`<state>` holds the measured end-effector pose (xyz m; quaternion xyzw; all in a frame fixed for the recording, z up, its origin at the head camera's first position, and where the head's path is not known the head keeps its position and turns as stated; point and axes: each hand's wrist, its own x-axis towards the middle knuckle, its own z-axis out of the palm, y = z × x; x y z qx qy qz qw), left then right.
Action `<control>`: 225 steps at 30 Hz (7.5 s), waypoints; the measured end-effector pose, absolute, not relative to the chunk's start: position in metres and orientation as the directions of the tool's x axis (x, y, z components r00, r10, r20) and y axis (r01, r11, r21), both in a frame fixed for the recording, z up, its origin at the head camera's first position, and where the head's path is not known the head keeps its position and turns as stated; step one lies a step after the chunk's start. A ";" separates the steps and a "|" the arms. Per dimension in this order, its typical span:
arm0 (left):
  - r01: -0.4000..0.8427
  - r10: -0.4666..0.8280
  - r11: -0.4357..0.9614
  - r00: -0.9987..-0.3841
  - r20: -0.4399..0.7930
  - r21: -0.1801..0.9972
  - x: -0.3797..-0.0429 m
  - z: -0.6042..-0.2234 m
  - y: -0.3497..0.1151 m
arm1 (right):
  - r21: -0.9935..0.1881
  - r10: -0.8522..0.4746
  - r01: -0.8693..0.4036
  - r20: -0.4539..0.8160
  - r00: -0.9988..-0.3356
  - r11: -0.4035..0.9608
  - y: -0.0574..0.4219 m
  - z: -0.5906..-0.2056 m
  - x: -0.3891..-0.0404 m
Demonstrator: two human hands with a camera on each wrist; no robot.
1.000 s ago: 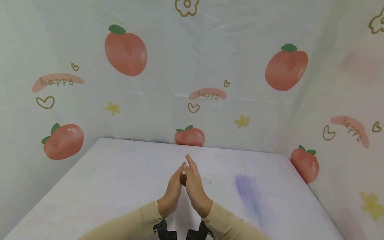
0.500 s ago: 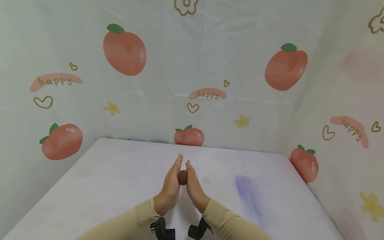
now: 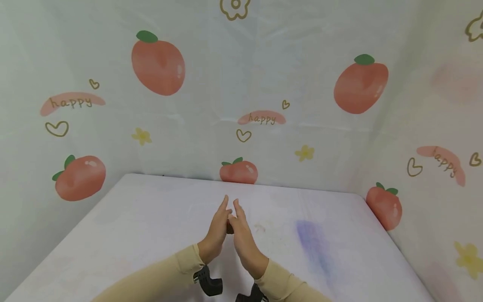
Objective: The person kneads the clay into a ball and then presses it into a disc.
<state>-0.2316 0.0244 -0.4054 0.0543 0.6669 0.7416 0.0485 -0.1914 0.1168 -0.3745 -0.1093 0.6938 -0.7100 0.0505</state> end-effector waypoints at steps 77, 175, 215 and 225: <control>0.120 0.306 -0.203 -0.935 0.180 0.972 -0.198 -0.411 0.044 | -0.990 -0.062 -0.122 0.118 -0.991 0.073 0.135 -0.393 -0.223; 0.187 0.339 -0.152 -0.913 0.229 0.971 -0.198 -0.389 0.032 | -0.995 -0.109 -0.098 0.095 -0.990 0.027 0.134 -0.382 -0.222; 0.164 0.152 -0.265 -0.966 0.209 0.950 -0.217 -0.376 0.024 | -0.992 -0.195 -0.128 0.129 -0.972 -0.020 0.120 -0.396 -0.193; 0.041 0.107 -0.151 -0.993 0.057 0.988 -0.222 -0.400 0.027 | -0.989 -0.189 -0.143 0.147 -0.971 -0.034 0.119 -0.378 -0.179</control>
